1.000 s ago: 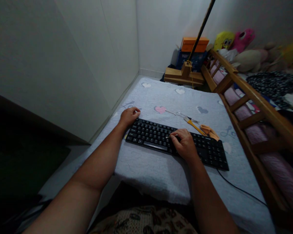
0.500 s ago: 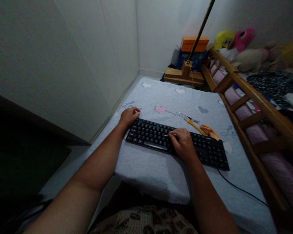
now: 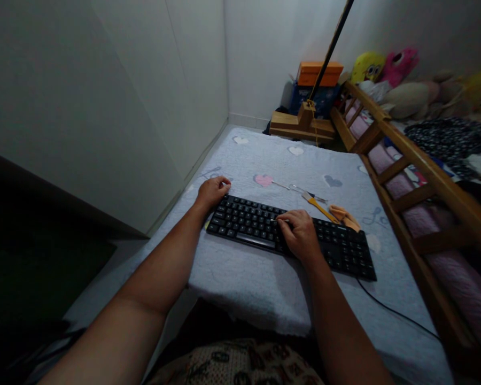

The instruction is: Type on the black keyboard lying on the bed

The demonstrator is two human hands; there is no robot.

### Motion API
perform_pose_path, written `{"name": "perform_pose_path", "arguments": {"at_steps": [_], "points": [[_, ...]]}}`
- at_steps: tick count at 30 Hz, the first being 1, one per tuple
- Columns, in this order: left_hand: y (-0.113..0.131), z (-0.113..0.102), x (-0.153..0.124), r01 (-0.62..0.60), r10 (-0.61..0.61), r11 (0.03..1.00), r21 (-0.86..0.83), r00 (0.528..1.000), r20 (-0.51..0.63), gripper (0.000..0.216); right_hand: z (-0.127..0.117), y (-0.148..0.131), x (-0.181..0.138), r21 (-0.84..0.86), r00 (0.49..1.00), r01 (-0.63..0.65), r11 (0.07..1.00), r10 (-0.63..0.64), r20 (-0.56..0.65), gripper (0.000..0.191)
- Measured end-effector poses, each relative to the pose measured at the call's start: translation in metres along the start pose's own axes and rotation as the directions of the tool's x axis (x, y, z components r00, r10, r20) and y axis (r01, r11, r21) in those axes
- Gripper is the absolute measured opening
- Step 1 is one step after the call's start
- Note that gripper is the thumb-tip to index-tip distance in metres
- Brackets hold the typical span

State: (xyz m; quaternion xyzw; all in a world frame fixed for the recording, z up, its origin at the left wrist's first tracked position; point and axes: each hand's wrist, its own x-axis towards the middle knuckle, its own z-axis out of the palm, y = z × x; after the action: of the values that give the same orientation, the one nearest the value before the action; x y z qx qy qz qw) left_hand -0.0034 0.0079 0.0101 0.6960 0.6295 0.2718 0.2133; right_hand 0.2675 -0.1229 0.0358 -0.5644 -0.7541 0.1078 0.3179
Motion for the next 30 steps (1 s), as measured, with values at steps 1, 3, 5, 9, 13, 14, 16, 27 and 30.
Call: {"name": "perform_pose_path", "arguments": {"at_steps": [1, 3, 5, 9, 13, 14, 16, 27, 30], "points": [[-0.0003, 0.0002, 0.0001, -0.003, 0.003, 1.0, -0.003, 1.0, -0.001, 0.03, -0.0005, -0.0004, -0.0002, 0.003, 1.0, 0.003, 1.0, -0.003, 0.002, 0.015], [-0.0006, 0.0003, 0.0002, -0.004, 0.004, 1.0, -0.007, 1.0, -0.002, 0.031, -0.0013, -0.0014, -0.0008, 0.008, 1.0, 0.008, 1.0, -0.008, -0.001, 0.015], [-0.0006, 0.0002, 0.0003, -0.002, 0.002, 1.0, -0.006, 1.0, -0.001, 0.031, -0.0018, -0.0023, -0.0018, 0.013, 1.0, 0.016, 1.0, -0.016, -0.009, 0.014], [-0.0005, -0.0003, 0.0006, -0.002, 0.002, 1.0, 0.001, 1.0, 0.004, 0.031, -0.002, -0.0034, -0.0036, 0.035, 0.999, 0.032, 0.999, -0.031, -0.013, 0.013], [-0.0014, 0.0, 0.0013, 0.001, -0.001, 1.0, 0.005, 1.0, 0.004, 0.031, -0.0015, -0.0028, -0.0039, 0.046, 0.999, 0.039, 0.998, -0.039, -0.015, 0.014], [-0.0017, 0.0002, 0.0014, 0.0, 0.0, 1.0, 0.006, 1.0, 0.004, 0.03, -0.0013, -0.0023, -0.0036, 0.045, 0.999, 0.04, 0.998, -0.039, -0.017, 0.014], [-0.0019, 0.0004, 0.0013, -0.006, 0.006, 1.0, 0.005, 1.0, 0.005, 0.03, -0.0008, -0.0012, -0.003, 0.039, 0.999, 0.034, 0.999, -0.033, -0.022, 0.014], [-0.0016, 0.0007, 0.0012, 0.002, -0.002, 1.0, 0.007, 1.0, 0.003, 0.029, 0.0017, 0.002, -0.0002, 0.024, 1.0, 0.003, 1.0, -0.002, -0.014, 0.015], [-0.0014, 0.0006, 0.001, 0.004, -0.004, 1.0, 0.008, 1.0, 0.007, 0.03, 0.001, 0.0021, -0.0002, 0.021, 1.0, -0.009, 1.0, 0.01, -0.022, 0.015]]}}
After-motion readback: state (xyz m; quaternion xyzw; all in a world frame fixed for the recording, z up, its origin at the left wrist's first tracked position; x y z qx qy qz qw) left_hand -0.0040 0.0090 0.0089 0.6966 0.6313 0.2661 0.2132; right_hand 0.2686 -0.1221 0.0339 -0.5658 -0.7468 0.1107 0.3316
